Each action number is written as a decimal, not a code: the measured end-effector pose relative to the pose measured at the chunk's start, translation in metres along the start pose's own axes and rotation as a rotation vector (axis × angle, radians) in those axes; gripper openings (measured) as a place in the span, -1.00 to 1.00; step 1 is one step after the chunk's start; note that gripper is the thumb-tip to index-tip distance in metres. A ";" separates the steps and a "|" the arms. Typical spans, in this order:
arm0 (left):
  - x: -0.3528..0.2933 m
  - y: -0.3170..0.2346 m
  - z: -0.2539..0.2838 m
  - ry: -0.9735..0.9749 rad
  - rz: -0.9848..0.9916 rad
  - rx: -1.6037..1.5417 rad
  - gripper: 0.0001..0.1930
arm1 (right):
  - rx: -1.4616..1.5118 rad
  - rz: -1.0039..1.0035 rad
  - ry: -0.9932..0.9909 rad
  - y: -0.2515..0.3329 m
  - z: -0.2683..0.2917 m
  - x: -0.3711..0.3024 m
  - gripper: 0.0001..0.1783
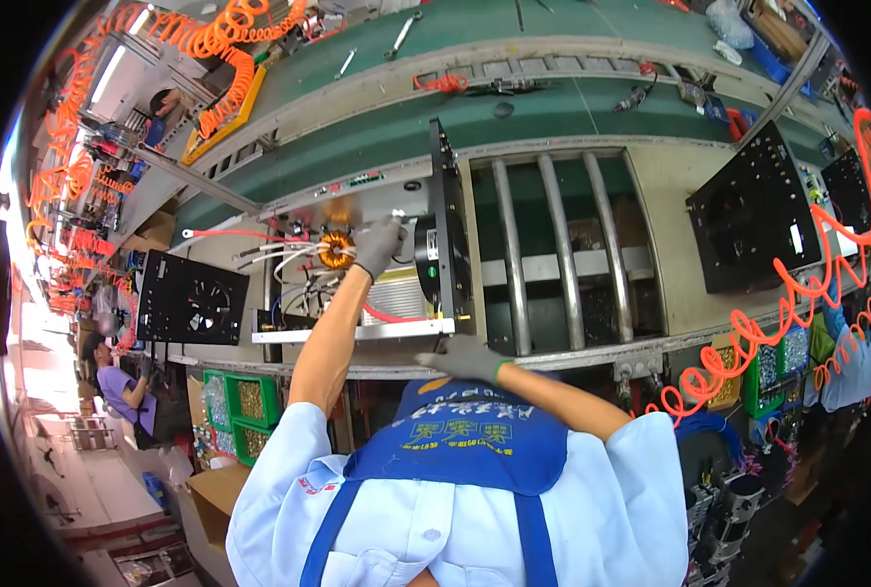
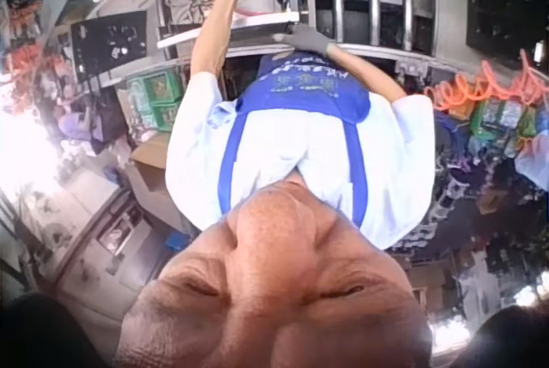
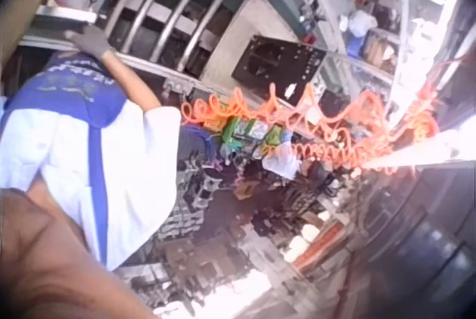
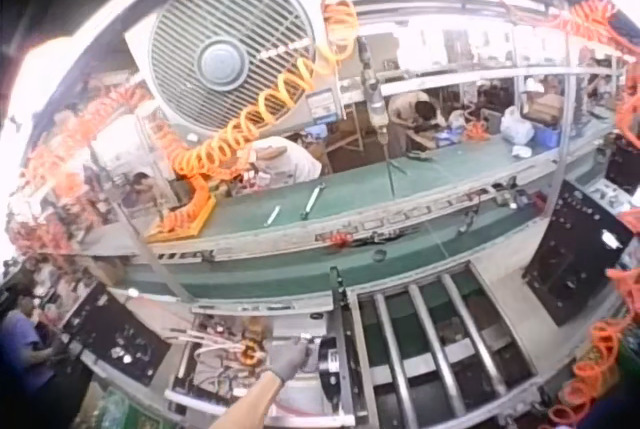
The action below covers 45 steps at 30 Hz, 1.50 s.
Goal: The person assembles an electronic device on a workbench. They place a metal plate with a copper coil onto a chassis, then use a pneumatic screwdriver to secure a black side panel with multiple screws. The person repeatedly picks up screws from a green bin and fastens them into the device.
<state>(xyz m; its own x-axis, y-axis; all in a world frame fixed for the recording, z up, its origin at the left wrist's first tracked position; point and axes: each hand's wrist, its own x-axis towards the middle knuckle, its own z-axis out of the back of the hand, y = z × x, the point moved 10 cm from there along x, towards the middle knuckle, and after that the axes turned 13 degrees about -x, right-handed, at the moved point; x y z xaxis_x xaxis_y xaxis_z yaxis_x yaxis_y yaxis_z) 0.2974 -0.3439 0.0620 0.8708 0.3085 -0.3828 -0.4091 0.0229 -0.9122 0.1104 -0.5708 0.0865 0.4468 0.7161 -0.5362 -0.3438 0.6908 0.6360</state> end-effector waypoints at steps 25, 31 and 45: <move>0.115 0.042 -0.060 0.108 0.117 -0.816 -0.85 | 0.202 -0.652 -1.073 -0.248 0.080 -0.235 -0.72; 0.109 0.037 -0.022 -0.105 0.031 -0.404 -0.68 | 0.431 -0.079 -1.298 -0.120 0.177 -0.204 -0.54; 0.006 0.004 -0.019 0.131 0.021 -0.457 -0.46 | -0.101 0.133 -0.904 0.042 0.196 0.006 -0.63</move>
<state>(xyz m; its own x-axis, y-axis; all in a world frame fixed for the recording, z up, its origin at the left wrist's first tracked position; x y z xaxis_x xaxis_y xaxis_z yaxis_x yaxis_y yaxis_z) 0.3068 -0.3599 0.0535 0.9029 0.1813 -0.3898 -0.2903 -0.4115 -0.8639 0.2609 -0.5567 0.2187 0.8595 0.4692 0.2028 -0.4902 0.6444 0.5869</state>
